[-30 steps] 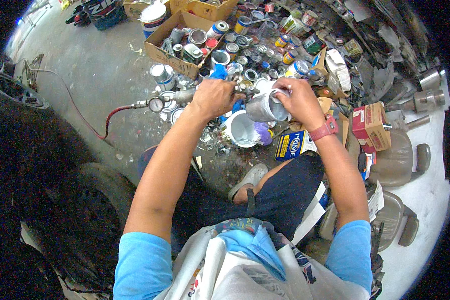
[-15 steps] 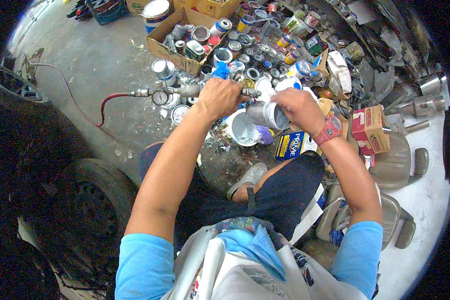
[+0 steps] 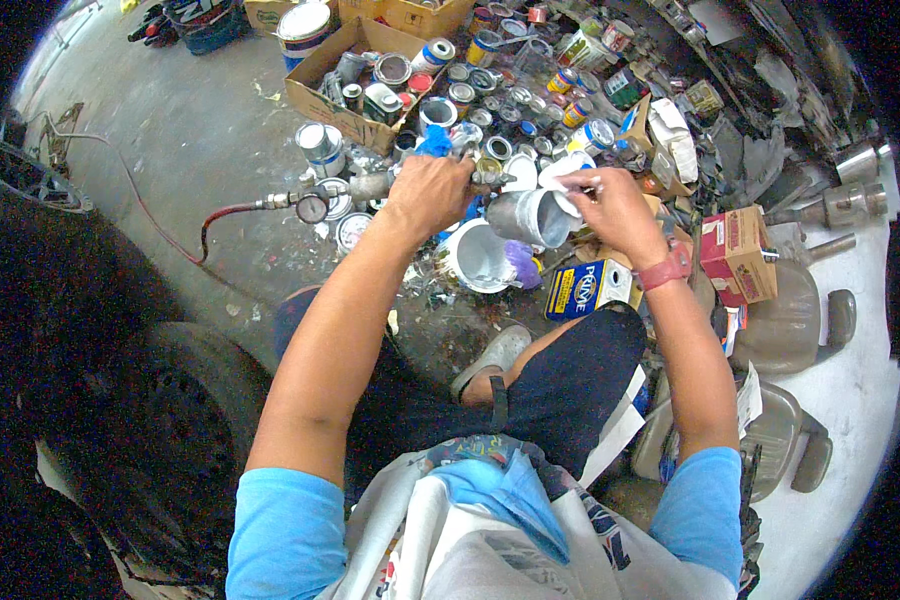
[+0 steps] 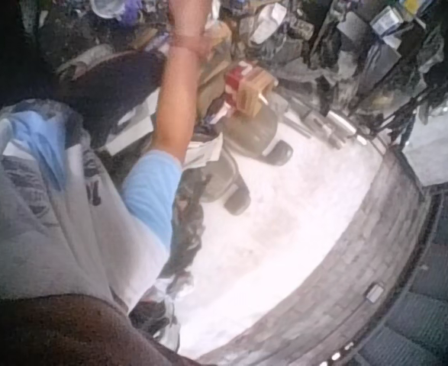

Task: The person cleans a paint sprayer cup and its components using a white cloth. They wipe the inside and outside of the metal cup, handle the lid, and clean the nozzle area. The person repeatedly wipes the parts and places them back into a box.

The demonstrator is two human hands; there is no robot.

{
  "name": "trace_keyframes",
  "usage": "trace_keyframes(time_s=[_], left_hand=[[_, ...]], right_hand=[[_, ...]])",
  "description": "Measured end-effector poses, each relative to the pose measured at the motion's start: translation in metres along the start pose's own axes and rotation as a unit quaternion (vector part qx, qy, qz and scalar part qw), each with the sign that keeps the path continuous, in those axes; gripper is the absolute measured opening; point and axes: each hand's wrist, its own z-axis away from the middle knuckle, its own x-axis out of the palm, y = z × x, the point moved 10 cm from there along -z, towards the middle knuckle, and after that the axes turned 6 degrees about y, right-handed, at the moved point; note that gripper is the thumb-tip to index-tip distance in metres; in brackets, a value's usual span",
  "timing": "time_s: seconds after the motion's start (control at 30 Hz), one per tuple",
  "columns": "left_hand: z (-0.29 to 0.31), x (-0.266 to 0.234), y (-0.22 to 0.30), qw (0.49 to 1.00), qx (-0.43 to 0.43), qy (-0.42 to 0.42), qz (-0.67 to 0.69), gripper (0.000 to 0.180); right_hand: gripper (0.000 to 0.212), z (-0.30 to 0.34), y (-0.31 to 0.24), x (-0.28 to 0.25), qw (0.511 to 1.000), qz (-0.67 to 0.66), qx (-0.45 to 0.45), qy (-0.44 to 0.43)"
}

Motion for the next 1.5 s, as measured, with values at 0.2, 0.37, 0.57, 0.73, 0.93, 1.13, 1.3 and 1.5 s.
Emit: trace_keyframes(time_s=[0.2, 0.37, 0.57, 0.73, 0.93, 1.13, 1.3, 1.5], left_hand=[[0.001, 0.006, 0.002, 0.999, 0.011, -0.031, -0.016, 0.029], [0.002, -0.012, -0.001, 0.999, 0.021, 0.031, 0.000, 0.032], [0.005, -0.028, 0.000, 0.997, 0.025, 0.070, 0.037, 0.037], [0.005, -0.031, -0.005, 0.995, 0.009, 0.090, 0.052, 0.037], [-0.002, -0.021, -0.004, 0.994, 0.010, 0.086, 0.068, 0.039], [0.001, -0.026, -0.009, 0.991, -0.003, 0.114, 0.073, 0.033], [0.001, -0.031, -0.024, 0.986, -0.044, 0.142, 0.076, 0.031], [0.004, -0.033, -0.034, 0.979, -0.061, 0.174, 0.085, 0.036]], right_hand=[[0.024, 0.018, -0.098, 0.035, 0.975, 0.048, -0.208, -0.070], [0.020, 0.001, -0.074, 0.022, 0.987, 0.032, -0.145, -0.060], [0.020, -0.014, 0.018, 0.003, 0.999, -0.039, 0.024, -0.023], [0.024, 0.005, 0.073, -0.011, 0.980, -0.071, 0.183, -0.012], [0.023, 0.005, -0.011, -0.032, 0.988, -0.031, -0.117, 0.095], [0.022, -0.003, 0.038, -0.001, 0.995, -0.074, 0.056, 0.023], [0.018, 0.033, 0.076, 0.025, 0.910, -0.315, 0.264, 0.054], [0.014, 0.045, 0.045, -0.036, 0.854, -0.399, 0.196, 0.270]])
